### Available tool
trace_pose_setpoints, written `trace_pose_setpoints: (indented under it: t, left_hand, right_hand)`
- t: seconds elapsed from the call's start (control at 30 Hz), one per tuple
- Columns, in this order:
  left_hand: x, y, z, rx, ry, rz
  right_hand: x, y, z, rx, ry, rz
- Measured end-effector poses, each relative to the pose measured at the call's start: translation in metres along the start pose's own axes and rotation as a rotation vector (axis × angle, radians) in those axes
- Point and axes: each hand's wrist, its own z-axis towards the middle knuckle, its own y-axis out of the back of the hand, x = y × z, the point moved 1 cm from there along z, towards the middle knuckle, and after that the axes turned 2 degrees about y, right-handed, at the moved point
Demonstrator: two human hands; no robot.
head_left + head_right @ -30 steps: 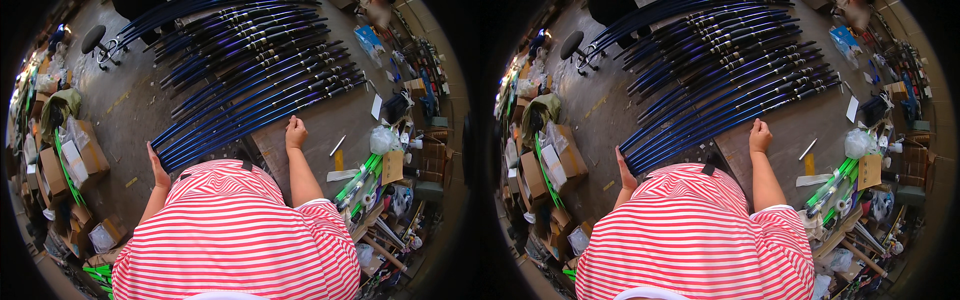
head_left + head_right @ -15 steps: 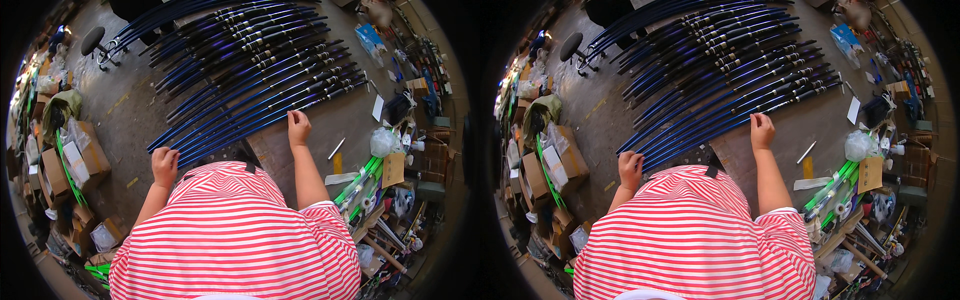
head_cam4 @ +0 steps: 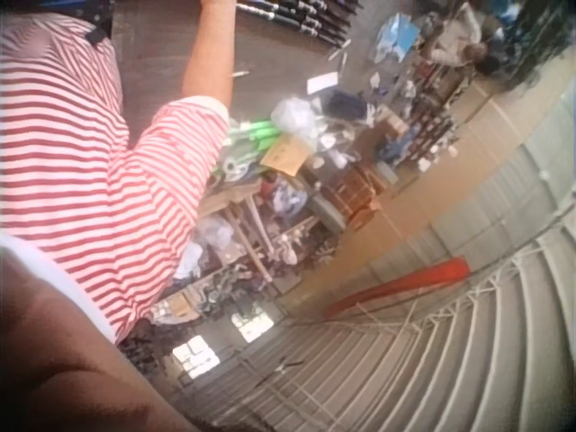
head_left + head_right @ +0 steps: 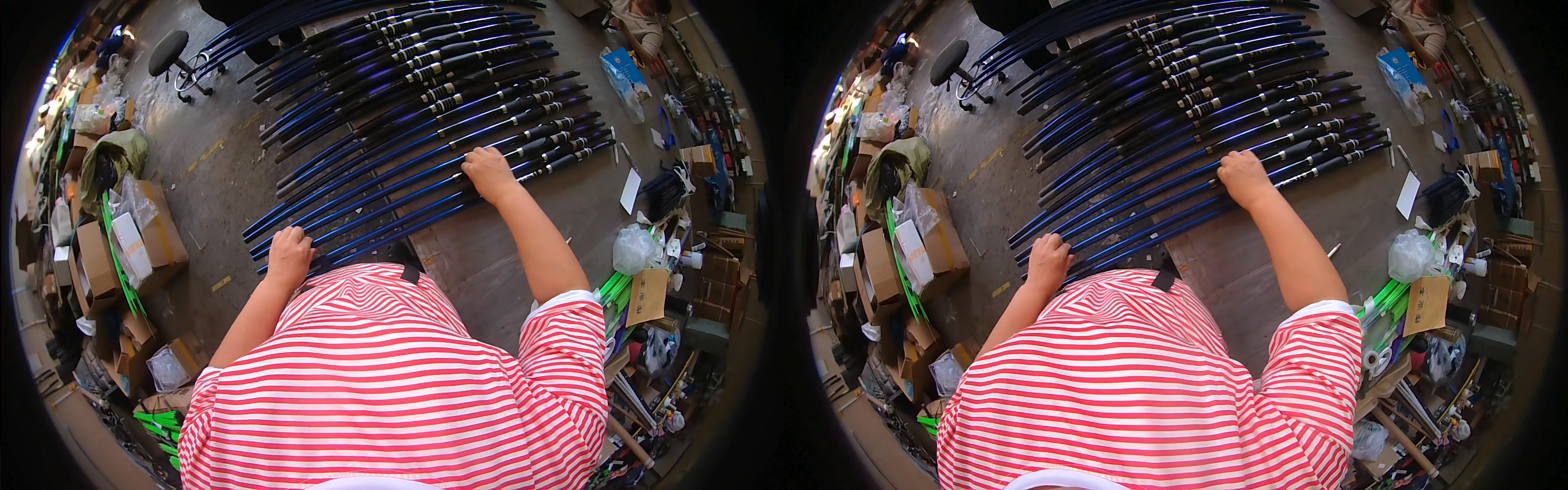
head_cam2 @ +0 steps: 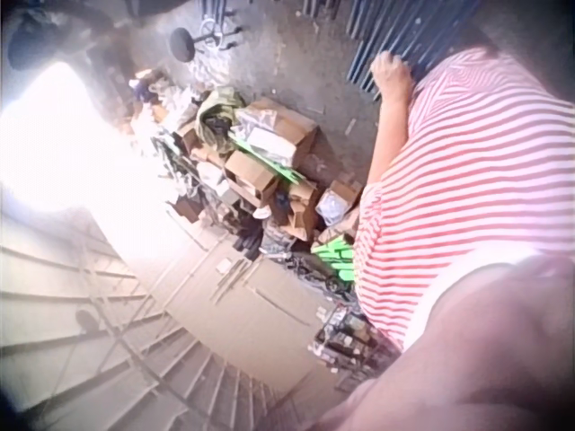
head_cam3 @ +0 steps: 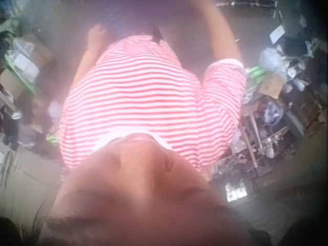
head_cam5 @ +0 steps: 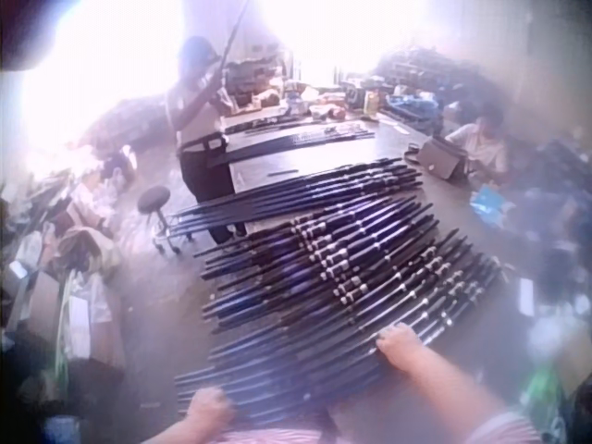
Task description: The person picks up blue and black rod sections, aligns them, and fits them together to form longer sections, then places a white rod into a slot on a workbench.
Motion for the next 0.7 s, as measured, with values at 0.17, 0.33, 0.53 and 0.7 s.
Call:
trace_pose_setpoints:
  t: [0.17, 0.33, 0.53, 0.7]
  left_hand:
    - [0.012, 0.001, -0.015, -0.004, 0.052, -0.039]
    - [0.011, 0.004, -0.015, -0.016, 0.065, -0.065]
    - [0.005, 0.011, -0.014, -0.065, 0.088, -0.112]
    - [0.002, 0.017, 0.012, -0.23, 0.125, -0.111]
  right_hand:
    - [-0.045, 0.003, -0.029, -0.032, -0.158, -0.063]
    - [-0.063, -0.005, -0.037, -0.033, -0.22, -0.14]
    - [-0.07, -0.004, -0.032, -0.006, -0.351, -0.187]
    - [-0.053, 0.013, 0.016, -0.306, -0.2, 0.005]
